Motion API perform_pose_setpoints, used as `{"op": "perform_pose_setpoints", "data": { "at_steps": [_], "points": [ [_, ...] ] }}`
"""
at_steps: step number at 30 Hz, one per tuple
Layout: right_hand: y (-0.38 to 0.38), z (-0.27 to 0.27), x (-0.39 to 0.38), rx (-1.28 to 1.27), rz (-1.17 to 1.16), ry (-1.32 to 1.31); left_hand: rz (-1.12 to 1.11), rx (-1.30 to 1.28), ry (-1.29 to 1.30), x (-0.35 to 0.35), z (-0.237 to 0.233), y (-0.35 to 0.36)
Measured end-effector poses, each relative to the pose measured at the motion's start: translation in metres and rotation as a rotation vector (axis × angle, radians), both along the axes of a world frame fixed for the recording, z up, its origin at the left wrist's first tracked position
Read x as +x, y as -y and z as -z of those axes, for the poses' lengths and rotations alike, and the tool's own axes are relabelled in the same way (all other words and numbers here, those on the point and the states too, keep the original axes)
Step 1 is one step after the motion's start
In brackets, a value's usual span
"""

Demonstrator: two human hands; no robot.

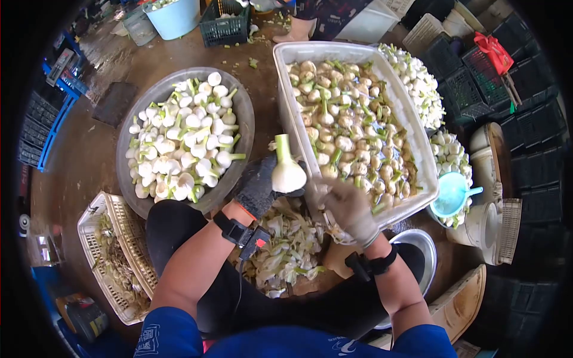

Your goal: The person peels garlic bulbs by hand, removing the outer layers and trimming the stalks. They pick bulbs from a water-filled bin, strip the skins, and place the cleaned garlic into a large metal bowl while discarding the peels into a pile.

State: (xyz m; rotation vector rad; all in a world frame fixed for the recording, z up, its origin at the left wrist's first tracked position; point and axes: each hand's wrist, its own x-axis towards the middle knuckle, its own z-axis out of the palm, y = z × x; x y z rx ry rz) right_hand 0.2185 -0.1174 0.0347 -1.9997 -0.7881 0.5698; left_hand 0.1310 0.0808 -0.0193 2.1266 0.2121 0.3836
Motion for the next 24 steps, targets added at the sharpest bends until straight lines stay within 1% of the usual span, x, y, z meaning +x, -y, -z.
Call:
{"op": "perform_pose_setpoints", "data": {
  "at_steps": [2,3,4,6,7,8,9,10,11,12,13,14,15,16,18,19,20,21,22,23,24],
  "points": [
    [-0.007,0.0,0.01,0.262,0.107,-0.099,-0.056,-0.165,0.115,0.007,0.012,0.012],
    [-0.009,-0.005,0.012,0.215,0.074,-0.049,0.012,0.191,0.113,0.01,0.015,0.01],
    [-0.013,-0.01,0.011,0.17,0.043,0.003,-0.063,-0.324,0.02,0.008,0.0,0.023],
    [-0.013,0.008,0.012,0.124,0.068,-0.065,-0.087,-0.309,0.002,0.011,0.011,0.03],
    [-0.018,0.002,0.01,0.177,0.133,-0.311,-0.083,-0.308,0.001,0.012,0.01,0.032],
    [-0.019,-0.002,0.007,0.18,0.133,-0.315,-0.162,-0.274,-0.024,0.011,0.008,0.031],
    [-0.022,-0.005,0.004,0.171,0.089,-0.094,-0.246,-0.236,-0.046,0.01,0.007,0.029],
    [-0.024,-0.01,0.0,0.16,0.042,0.126,-0.256,-0.231,-0.047,0.009,0.015,0.022],
    [-0.027,-0.023,-0.008,0.187,-0.025,0.305,-0.265,-0.186,0.012,0.01,0.033,0.012],
    [-0.03,-0.021,-0.011,0.184,-0.033,0.303,-0.272,-0.144,0.07,0.013,0.054,0.004],
    [-0.031,-0.016,-0.013,0.23,-0.057,0.33,-0.255,-0.386,0.102,0.019,0.054,0.001],
    [-0.03,-0.012,-0.015,0.275,-0.076,0.354,-0.253,-0.39,0.096,0.017,0.055,0.003],
    [-0.025,-0.007,-0.008,0.303,-0.097,0.32,-0.3,-0.832,0.094,0.013,0.055,0.003],
    [-0.022,-0.009,-0.004,0.31,-0.093,0.329,-0.338,-1.267,0.103,0.015,0.035,0.0],
    [-0.016,-0.017,0.007,0.682,0.138,-0.383,0.108,-1.123,0.261,0.007,-0.004,-0.006],
    [-0.007,-0.019,0.015,0.705,0.123,-0.361,0.272,-0.419,-0.267,0.015,-0.039,-0.009],
    [0.003,-0.017,0.023,0.653,0.125,-0.331,0.395,0.329,-0.743,0.023,-0.062,-0.01],
    [0.008,-0.021,0.028,0.595,0.099,-0.309,0.214,-0.259,-0.416,-0.002,0.046,-0.012],
    [0.009,-0.023,0.032,0.539,0.074,-0.288,0.284,0.334,-0.446,-0.012,0.086,0.002],
    [0.008,-0.023,0.037,0.537,0.079,-0.289,0.329,0.086,-0.329,-0.009,0.064,0.009],
    [0.009,-0.019,0.041,0.535,-0.077,-0.261,0.373,-0.167,-0.221,-0.009,0.043,0.019]
  ]
}}
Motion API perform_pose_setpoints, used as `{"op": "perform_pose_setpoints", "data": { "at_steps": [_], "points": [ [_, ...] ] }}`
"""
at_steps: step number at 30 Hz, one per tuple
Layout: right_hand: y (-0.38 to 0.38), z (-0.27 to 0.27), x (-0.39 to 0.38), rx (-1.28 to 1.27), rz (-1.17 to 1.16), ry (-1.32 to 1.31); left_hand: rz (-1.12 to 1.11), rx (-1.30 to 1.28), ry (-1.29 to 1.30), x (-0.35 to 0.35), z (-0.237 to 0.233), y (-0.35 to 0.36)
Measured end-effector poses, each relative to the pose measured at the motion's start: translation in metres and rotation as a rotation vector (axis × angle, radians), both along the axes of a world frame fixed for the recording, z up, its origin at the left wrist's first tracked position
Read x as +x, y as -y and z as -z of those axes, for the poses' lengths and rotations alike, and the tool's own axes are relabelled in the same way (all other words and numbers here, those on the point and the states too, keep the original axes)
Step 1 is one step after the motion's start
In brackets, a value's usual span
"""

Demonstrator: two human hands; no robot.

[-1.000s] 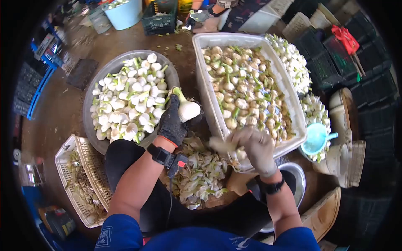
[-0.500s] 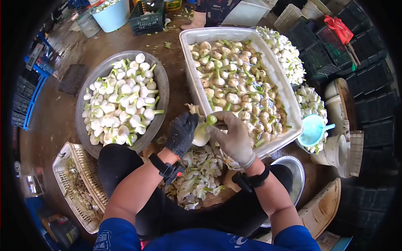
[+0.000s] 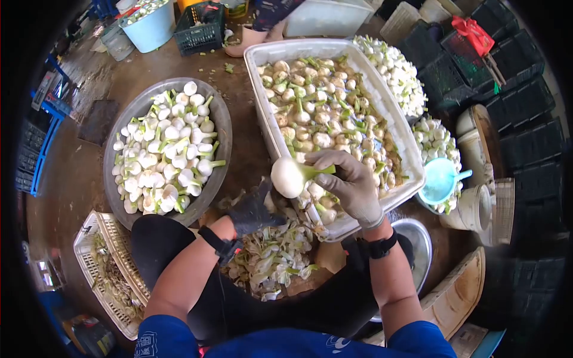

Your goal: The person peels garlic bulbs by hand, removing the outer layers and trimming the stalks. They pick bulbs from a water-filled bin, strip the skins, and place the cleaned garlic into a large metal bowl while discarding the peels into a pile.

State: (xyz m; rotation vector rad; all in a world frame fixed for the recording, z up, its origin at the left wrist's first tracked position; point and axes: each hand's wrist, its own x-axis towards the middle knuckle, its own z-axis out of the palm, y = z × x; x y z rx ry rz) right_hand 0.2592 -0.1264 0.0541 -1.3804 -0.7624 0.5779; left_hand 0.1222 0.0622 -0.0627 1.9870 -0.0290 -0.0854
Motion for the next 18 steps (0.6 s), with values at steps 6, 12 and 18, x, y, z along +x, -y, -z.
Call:
{"op": "perform_pose_setpoints", "data": {
  "at_steps": [6,12,18],
  "points": [
    [-0.01,0.016,-0.017,-0.033,0.001,-0.131,-0.254,-0.796,-0.026,0.009,-0.051,0.004],
    [-0.014,0.031,-0.019,-0.199,0.184,-0.34,-0.321,-0.117,0.409,0.014,-0.038,0.004],
    [-0.028,0.034,-0.032,-0.402,0.143,-0.194,-0.022,-0.663,-0.027,0.006,-0.047,0.009]
  ]
}}
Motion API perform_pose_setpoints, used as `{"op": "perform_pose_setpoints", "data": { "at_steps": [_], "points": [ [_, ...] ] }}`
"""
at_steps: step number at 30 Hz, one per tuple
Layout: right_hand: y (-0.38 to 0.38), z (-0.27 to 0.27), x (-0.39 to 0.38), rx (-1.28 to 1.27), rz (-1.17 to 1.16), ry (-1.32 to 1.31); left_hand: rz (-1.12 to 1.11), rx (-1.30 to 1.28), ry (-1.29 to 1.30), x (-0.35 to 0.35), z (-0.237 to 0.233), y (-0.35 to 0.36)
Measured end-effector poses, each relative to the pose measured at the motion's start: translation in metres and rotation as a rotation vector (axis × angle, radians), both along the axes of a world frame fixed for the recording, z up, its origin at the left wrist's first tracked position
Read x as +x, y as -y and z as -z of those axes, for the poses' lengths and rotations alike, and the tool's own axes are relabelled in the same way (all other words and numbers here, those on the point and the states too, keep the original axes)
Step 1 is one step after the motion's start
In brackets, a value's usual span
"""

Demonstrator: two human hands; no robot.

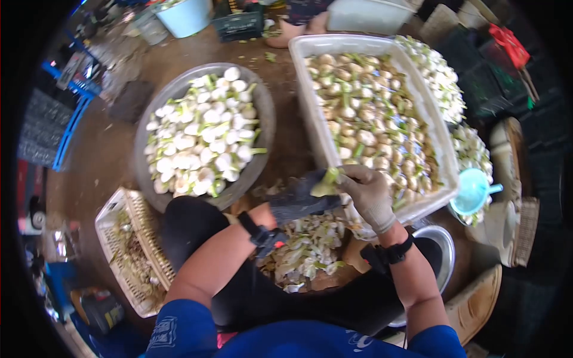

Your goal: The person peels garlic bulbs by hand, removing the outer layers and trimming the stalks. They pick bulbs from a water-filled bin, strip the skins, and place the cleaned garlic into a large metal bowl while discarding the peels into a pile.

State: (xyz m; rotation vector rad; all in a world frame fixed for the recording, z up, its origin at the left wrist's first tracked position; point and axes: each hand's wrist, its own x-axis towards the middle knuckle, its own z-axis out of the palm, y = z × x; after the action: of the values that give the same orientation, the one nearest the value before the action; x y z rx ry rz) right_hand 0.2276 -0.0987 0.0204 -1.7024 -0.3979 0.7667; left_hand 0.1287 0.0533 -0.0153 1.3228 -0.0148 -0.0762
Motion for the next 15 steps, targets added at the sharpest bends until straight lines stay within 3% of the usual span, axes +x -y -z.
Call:
{"op": "perform_pose_setpoints", "data": {
  "at_steps": [2,4,5,6,7,8,10,12,14,15],
  "points": [
    [-0.007,0.008,-0.002,0.0,-0.178,0.812,-0.069,0.009,-0.152,0.002,0.006,-0.003],
    [-0.014,0.01,-0.01,-0.037,-0.177,0.927,-0.106,-0.002,-0.276,0.001,0.03,-0.005],
    [-0.016,0.008,-0.014,-0.042,-0.176,0.931,-0.387,0.5,0.025,-0.003,0.053,-0.002],
    [-0.017,0.005,-0.018,0.066,-0.102,0.534,-0.656,0.989,0.347,-0.005,0.066,0.0],
    [-0.017,0.003,-0.02,0.168,-0.019,0.141,-0.54,0.418,-0.131,-0.001,0.019,-0.005],
    [-0.014,0.0,-0.02,0.151,-0.002,0.151,-0.538,0.492,-0.059,-0.001,0.004,-0.011],
    [-0.011,-0.004,-0.018,0.424,0.141,-0.207,-0.559,-0.01,-0.262,0.001,0.012,-0.018],
    [-0.009,-0.009,-0.013,0.482,0.155,-0.181,-0.535,-0.09,-0.307,0.004,0.02,-0.023],
    [-0.007,-0.013,-0.008,0.713,0.142,-0.169,-0.517,-0.154,-0.351,0.01,0.025,-0.035],
    [0.002,-0.026,-0.01,0.711,0.154,-0.181,-0.679,-0.531,-0.375,0.016,0.027,-0.044]
  ]
}}
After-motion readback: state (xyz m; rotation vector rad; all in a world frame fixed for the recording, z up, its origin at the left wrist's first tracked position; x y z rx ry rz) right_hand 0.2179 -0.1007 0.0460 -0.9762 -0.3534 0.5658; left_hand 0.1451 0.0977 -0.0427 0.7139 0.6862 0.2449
